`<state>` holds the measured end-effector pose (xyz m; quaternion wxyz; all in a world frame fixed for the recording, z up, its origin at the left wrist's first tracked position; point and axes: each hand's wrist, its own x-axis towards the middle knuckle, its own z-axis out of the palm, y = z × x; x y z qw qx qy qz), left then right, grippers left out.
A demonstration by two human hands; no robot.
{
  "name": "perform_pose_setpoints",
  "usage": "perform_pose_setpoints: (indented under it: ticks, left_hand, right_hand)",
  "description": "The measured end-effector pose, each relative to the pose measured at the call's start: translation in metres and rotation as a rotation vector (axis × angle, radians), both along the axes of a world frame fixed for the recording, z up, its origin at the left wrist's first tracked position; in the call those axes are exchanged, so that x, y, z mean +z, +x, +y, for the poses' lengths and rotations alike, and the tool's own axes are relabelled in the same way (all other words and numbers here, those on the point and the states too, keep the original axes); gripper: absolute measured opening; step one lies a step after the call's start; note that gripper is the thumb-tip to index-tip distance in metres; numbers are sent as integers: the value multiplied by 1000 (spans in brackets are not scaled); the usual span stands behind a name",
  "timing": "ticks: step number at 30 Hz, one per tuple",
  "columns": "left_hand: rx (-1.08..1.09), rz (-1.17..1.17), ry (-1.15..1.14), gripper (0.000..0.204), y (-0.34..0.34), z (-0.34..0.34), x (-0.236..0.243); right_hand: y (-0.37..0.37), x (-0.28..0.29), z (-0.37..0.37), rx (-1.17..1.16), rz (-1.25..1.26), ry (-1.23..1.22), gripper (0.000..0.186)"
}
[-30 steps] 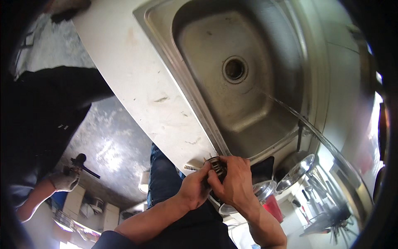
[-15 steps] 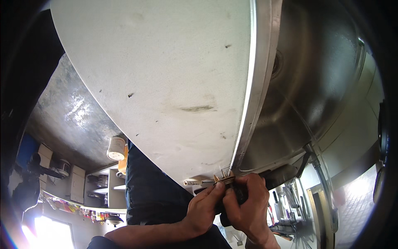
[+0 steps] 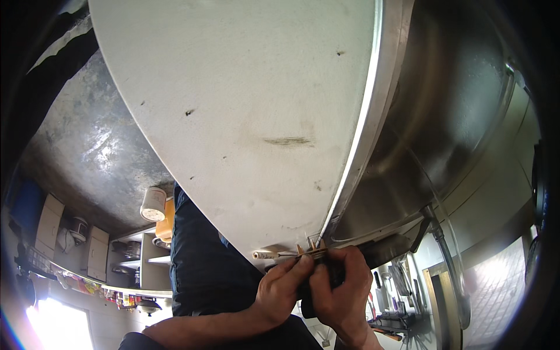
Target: The person cleans a small mechanical component by hand under running water in a kitchen sink, repeatedly scrubbing and rinsing it. The person also handles a metal bowl and places the cleaned part into it.
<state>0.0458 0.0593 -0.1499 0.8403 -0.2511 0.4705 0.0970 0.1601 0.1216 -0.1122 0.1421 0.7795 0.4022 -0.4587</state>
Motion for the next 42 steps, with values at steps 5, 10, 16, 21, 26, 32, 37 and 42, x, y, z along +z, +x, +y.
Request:
perform_pose_setpoints:
  ticks: [5,10,16,21,26,32,37,42]
  left_hand:
    - [17,7,-87,40,0,4,-2]
    - [53,-23,-193,39,0,8,-4]
    - [30,-50,-233,39,-4,14,-5]
    - [116,-36,-197,39,1,10,0]
    - [179,62,-161,42,5,22,20]
    - [-306,104,49,37,-8,18,10]
    - [-74,121,-203,37,-10,27,10]
    - [-90,78,-189,40,-17,40,8]
  right_hand:
    - [-3,2,3,-11,-13,-24,18]
    - [-5,1,4,-3,-29,-43,18]
    - [-6,1,4,-1,-34,-37,18]
    - [-7,6,1,10,-30,-15,19]
    - [1,11,5,-25,43,-3,27]
    - [-4,12,-1,84,89,30,29]
    - [-4,8,-5,-24,147,-6,31]
    - [-3,6,-6,-19,157,-25,31]
